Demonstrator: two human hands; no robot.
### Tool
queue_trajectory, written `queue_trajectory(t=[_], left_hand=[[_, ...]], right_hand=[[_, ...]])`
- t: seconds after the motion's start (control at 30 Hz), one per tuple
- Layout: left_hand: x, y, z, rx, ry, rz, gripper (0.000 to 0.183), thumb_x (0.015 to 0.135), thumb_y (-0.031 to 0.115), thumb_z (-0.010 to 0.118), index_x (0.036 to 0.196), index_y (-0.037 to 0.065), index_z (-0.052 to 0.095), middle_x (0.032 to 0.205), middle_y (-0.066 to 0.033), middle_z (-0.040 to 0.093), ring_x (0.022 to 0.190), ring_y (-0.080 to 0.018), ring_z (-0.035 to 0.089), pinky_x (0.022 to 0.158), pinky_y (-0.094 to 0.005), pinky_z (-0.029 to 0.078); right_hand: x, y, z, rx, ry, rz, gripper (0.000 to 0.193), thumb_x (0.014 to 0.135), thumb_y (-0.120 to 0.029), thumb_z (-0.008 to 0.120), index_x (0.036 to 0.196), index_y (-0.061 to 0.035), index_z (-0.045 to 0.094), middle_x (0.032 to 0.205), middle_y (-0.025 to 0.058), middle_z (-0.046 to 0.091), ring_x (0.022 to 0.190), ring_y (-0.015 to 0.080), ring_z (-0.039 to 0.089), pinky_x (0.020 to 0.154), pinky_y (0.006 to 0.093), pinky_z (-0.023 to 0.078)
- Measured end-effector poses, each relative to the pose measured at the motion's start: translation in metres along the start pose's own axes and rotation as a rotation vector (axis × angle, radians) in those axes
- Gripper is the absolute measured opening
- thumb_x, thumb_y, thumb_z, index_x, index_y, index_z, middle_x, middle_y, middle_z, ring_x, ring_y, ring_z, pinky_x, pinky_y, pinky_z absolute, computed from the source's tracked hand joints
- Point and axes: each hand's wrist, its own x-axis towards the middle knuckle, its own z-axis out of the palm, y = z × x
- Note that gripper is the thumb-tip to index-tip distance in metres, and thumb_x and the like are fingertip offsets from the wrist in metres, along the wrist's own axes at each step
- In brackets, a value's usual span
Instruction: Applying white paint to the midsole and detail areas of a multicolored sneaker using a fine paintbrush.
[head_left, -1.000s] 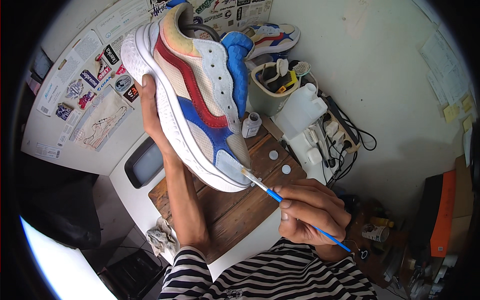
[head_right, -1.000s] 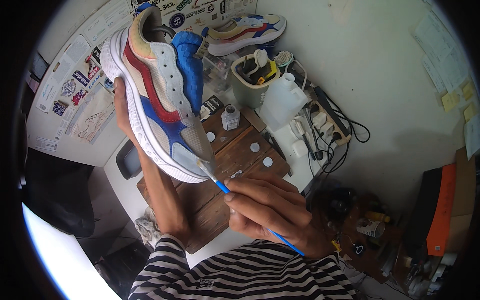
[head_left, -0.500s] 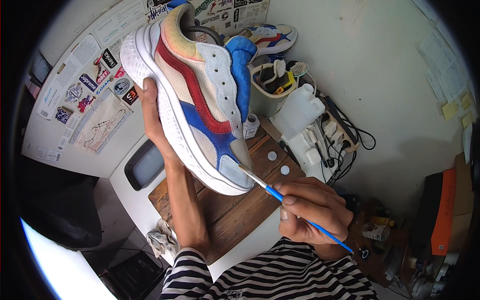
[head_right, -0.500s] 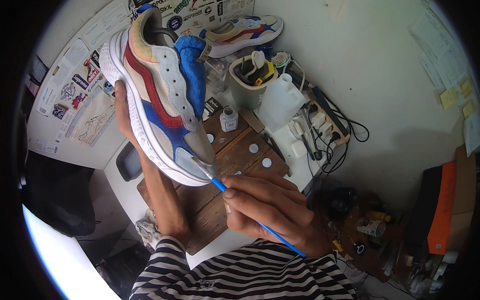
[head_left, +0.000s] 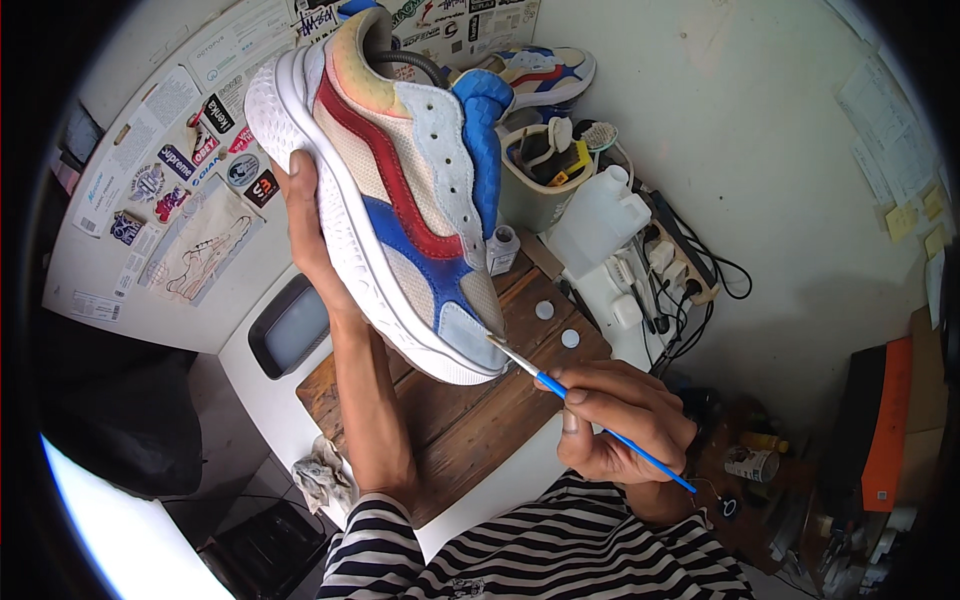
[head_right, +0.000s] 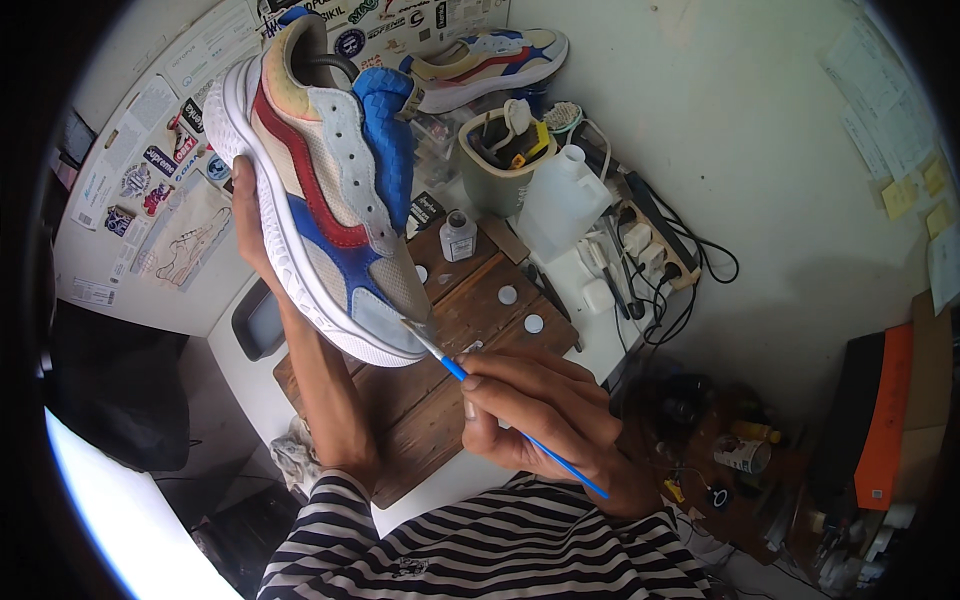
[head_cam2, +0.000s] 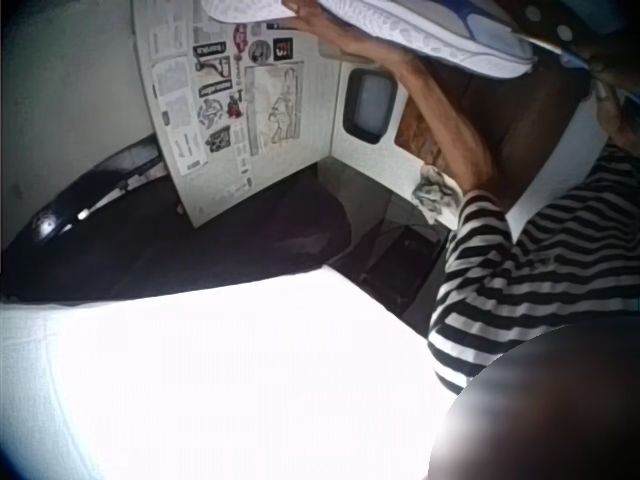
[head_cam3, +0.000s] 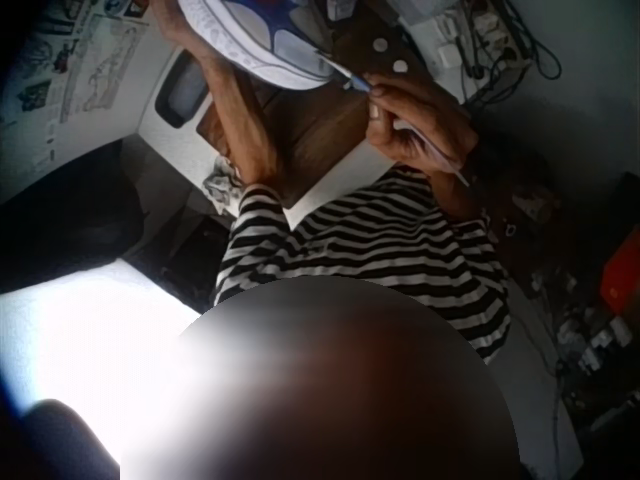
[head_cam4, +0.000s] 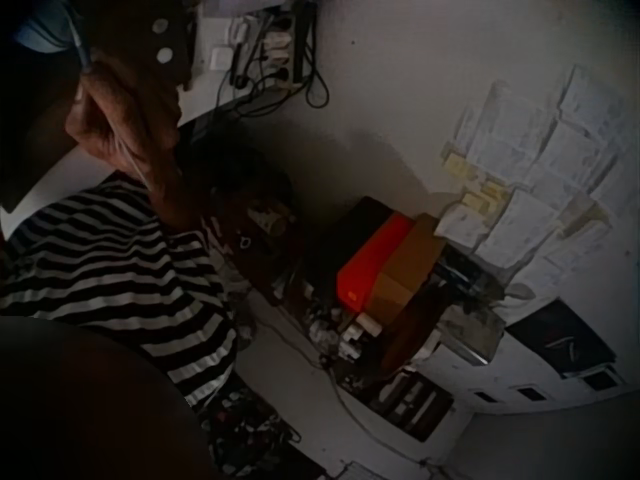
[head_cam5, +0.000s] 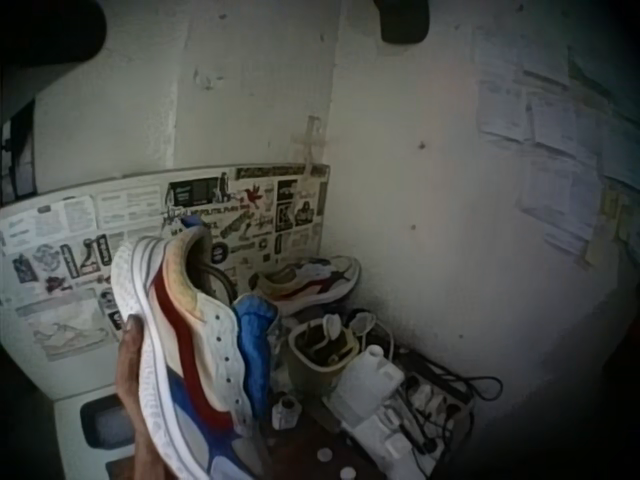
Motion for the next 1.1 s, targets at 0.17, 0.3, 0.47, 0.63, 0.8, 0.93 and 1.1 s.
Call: queue_trajectory(t=[0.17,0.3,0.47,0.63,0.8,0.93,1.1], left_hand=[[-0.001,0.001,0.005,0.012,0.033,0.009,0.055,0.105,0.039,0.063,0.139,-0.003,0.057,0.127,-0.0149,0.070,0.109,-0.0207,0.070,0.099,-0.0336,0.055],[0.000,0.002,-0.002,-0.001,0.001,0.010,0.055,0.105,0.039,0.063,0.138,-0.004,0.058,0.126,-0.0150,0.070,0.107,-0.0201,0.070,0.098,-0.0333,0.055],[-0.001,0.001,0.004,-0.003,0.008,0.006,0.055,0.105,0.040,0.062,0.139,-0.003,0.057,0.128,-0.0154,0.070,0.109,-0.0208,0.070,0.099,-0.0342,0.055],[-0.001,0.001,0.000,0.003,-0.034,0.000,0.057,0.106,0.040,0.060,0.142,-0.003,0.055,0.131,-0.0161,0.068,0.111,-0.0218,0.070,0.100,-0.0348,0.054],[-0.001,-0.006,0.001,0.072,-0.073,0.028,0.057,0.106,0.040,0.059,0.145,-0.002,0.053,0.133,-0.0161,0.067,0.114,-0.0224,0.069,0.102,-0.0359,0.054],[-0.003,-0.004,0.001,0.058,-0.074,0.021,0.057,0.107,0.040,0.058,0.145,-0.002,0.053,0.134,-0.0161,0.067,0.115,-0.0226,0.069,0.103,-0.0361,0.053],[0.000,-0.004,0.002,0.092,-0.090,0.048,0.058,0.107,0.041,0.059,0.145,-0.002,0.053,0.134,-0.0162,0.067,0.116,-0.0226,0.068,0.104,-0.0355,0.053]], right_hand=[[0.002,0.000,0.001,0.016,0.056,-0.007,0.023,0.084,0.004,0.077,0.106,0.0022,0.071,0.096,0.0182,0.077,0.081,0.0289,0.079,0.069,0.0365,0.067],[0.007,0.000,0.004,0.036,0.022,-0.034,0.022,0.085,0.004,0.077,0.106,0.0032,0.071,0.094,0.0191,0.077,0.079,0.0288,0.079,0.068,0.0366,0.067],[-0.002,0.001,-0.001,-0.008,0.011,0.002,0.021,0.085,0.003,0.077,0.106,0.0033,0.071,0.097,0.0198,0.076,0.081,0.0288,0.079,0.068,0.0368,0.068],[0.011,-0.002,0.002,-0.017,0.020,-0.090,0.021,0.087,0.003,0.074,0.106,0.0050,0.067,0.093,0.0216,0.075,0.079,0.0299,0.079,0.067,0.0381,0.067],[0.019,-0.003,0.005,-0.014,0.000,-0.096,0.025,0.082,0.005,0.077,0.106,0.0021,0.072,0.097,0.0187,0.077,0.082,0.0290,0.079,0.069,0.0383,0.067],[0.014,-0.004,0.002,-0.017,-0.042,-0.051,0.025,0.082,0.004,0.077,0.107,0.0011,0.073,0.099,0.0181,0.076,0.082,0.0285,0.079,0.069,0.0383,0.067],[0.005,-0.006,-0.008,-0.024,-0.059,-0.016,0.024,0.082,0.003,0.078,0.106,0.0007,0.072,0.100,0.0180,0.076,0.082,0.0277,0.079,0.069,0.0378,0.067]])
